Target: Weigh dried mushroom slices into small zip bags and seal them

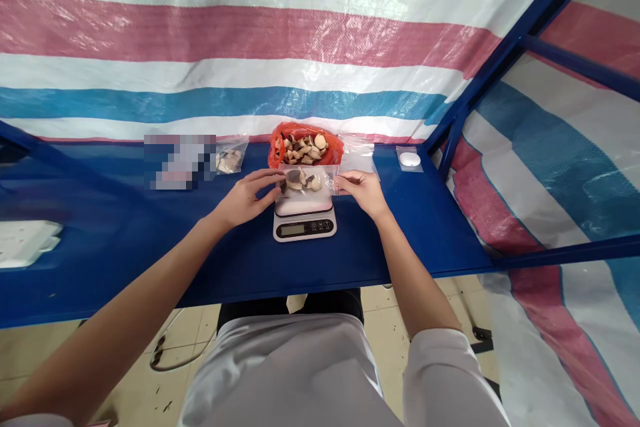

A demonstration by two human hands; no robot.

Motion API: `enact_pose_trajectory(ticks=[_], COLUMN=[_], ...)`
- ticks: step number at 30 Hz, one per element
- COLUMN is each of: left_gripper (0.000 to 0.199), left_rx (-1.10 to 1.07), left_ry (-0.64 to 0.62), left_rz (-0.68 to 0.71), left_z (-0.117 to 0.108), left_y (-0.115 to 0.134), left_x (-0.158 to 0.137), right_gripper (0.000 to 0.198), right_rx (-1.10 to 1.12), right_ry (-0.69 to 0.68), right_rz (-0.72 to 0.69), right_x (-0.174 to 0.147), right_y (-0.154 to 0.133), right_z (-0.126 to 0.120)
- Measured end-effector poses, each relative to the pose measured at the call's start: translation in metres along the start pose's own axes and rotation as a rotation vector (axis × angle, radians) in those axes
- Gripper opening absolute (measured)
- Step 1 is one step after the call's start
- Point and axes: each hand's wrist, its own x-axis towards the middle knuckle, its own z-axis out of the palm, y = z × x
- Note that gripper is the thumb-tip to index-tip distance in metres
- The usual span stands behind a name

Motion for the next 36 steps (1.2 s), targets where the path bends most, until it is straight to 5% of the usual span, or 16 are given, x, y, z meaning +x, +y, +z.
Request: enact_pose_trajectory(ticks=[8,13,21,28,36], left_gripper=[0.036,0.039,0.043,0.046,0.032], left_rx=[-0.026,-0.148,-0.694,-1.012,-1.084], left_ry=[0.03,0.038,0.074,-0.1,0.148], left_rz=[0.022,-0.088,-0.396,-0.545,-0.637], left_z=[0.002,0.003,0.0,-0.01,0.008], left_y=[0.002,0.004,0.014,0.027,0.028], left_x=[0.018,0.044,0.081,0.083,0.077], right_gripper=[0.034,0.031,0.021,0.014,0.014], right_rx=[-0.14,-0.219,-0.281,-0.346,-0.126], right_ry=[-0.081,-0.147,-0.183,-0.18,-0.087], right_rz=[-0.141,-0.273,-0.386,-0.488,-0.428], right_x=[0.011,0.023,0.041,0.054,0.058], right_y=[-0.018,-0.041,-0.069,-0.071,-0.046], right_z=[0.002,0.009,0.016,0.012,0.024])
